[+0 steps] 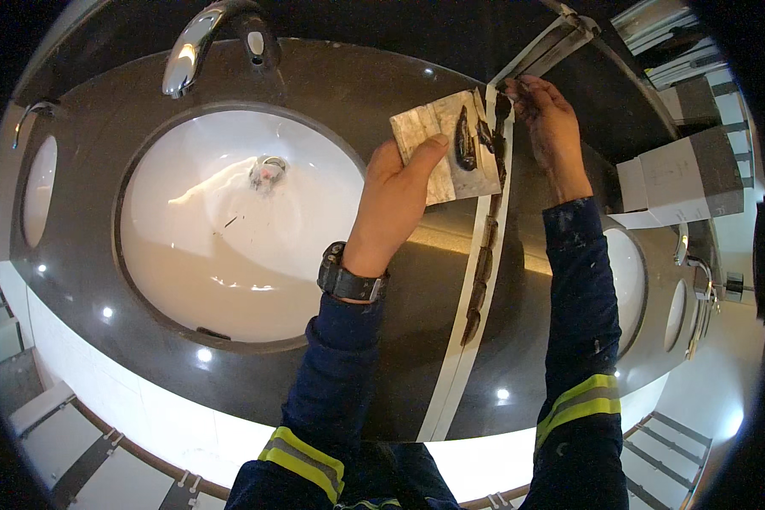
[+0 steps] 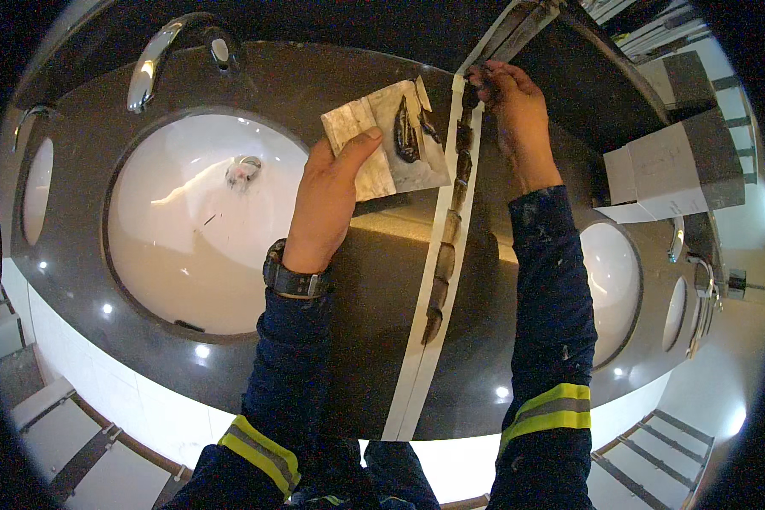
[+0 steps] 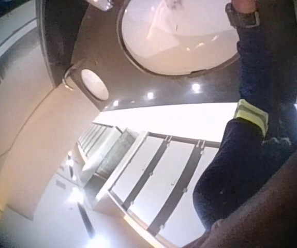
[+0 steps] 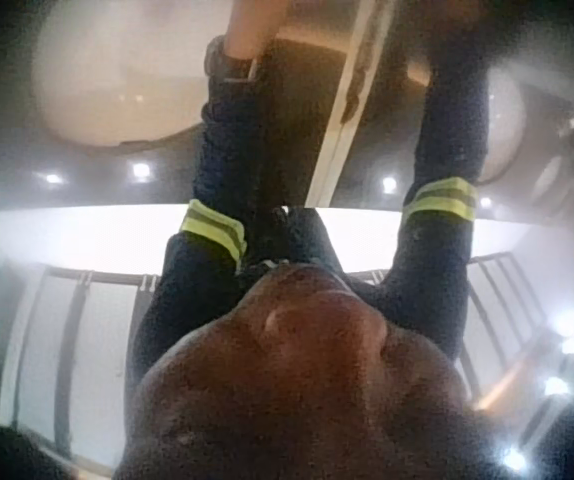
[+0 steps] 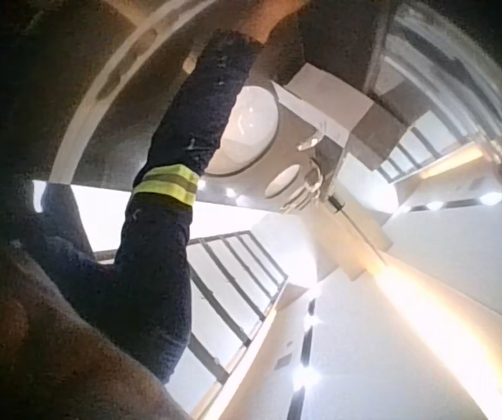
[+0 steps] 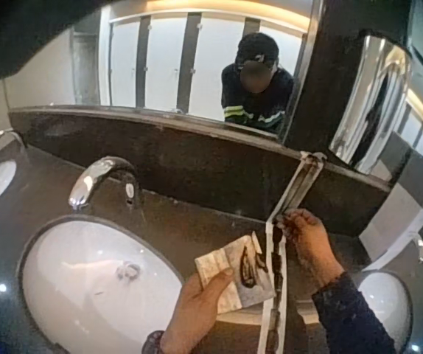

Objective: The person scoops a dark sealant from a putty knife onto a wooden board, then uses the knife to spread the sealant into the seam between two countertop sections in a public restroom. The person repeatedly reloads the knife and continues applying the sealant along the seam.

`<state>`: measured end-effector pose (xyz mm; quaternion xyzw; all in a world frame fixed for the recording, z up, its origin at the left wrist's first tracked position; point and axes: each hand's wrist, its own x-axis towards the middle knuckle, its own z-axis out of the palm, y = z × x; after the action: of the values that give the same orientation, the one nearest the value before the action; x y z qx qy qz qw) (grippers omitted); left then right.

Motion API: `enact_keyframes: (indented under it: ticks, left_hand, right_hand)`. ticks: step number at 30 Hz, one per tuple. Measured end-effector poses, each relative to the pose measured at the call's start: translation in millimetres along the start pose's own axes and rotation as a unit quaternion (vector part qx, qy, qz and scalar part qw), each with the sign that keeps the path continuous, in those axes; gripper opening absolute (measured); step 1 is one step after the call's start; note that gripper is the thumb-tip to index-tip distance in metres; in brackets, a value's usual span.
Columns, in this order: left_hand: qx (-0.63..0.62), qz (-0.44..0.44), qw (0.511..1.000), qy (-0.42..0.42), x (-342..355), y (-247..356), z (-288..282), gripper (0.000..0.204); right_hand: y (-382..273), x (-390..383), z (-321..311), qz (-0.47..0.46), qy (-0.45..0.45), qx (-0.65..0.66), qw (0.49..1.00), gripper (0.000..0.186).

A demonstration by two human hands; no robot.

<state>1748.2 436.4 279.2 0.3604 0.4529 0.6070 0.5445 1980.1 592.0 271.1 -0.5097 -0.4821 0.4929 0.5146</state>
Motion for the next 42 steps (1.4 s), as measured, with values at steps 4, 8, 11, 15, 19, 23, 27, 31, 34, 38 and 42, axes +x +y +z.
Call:
enact_keyframes:
  ticks: [4,8,11,15,19,23,27,31,34,38,42]
  left_hand:
    - [0.010,-0.009,1.000,-0.002,2,-5,-2,0.037]
    - [-0.001,-0.026,1.000,0.005,2,1,2,0.036]
    - [-0.009,-0.034,0.999,0.001,3,0,4,0.035]
    - [-0.037,-0.055,0.998,0.004,3,0,5,0.035]
    - [-0.051,-0.039,0.998,0.006,2,3,3,0.035]
    - [-0.072,-0.049,0.996,0.016,3,1,4,0.035]
    - [-0.065,-0.039,0.997,0.032,1,5,4,0.035]
    - [-0.033,-0.014,0.999,0.022,2,0,2,0.034]
    - [-0.079,-0.031,0.996,0.034,2,2,4,0.034]
    - [-0.098,-0.047,0.994,0.033,2,4,5,0.034]
    - [-0.088,-0.058,0.993,0.048,2,5,3,0.034]
  right_hand:
    - [0,-7,2,-0.025,0.010,0.009,1.000,0.022]
    - [-14,-12,9,-0.053,0.021,0.013,0.998,0.023]
    - [-26,-16,4,-0.058,0.000,0.003,0.998,0.026]
    - [-39,-36,-1,-0.051,-0.004,-0.013,0.999,0.029]
    - [-49,-79,-15,-0.026,-0.003,-0.145,0.989,0.030]
    - [-50,-84,-36,-0.106,-0.001,-0.423,0.900,0.028]
    - [-48,-59,-40,-0.242,-0.006,-0.599,0.764,0.025]
    - [-40,-37,-28,-0.346,-0.029,-0.596,0.724,0.025]
    - [-34,-24,-20,-0.350,-0.050,-0.592,0.724,0.025]
    - [-25,-20,-16,-0.350,-0.050,-0.596,0.721,0.024]
    - [-27,-21,-10,-0.362,-0.052,-0.597,0.715,0.023]
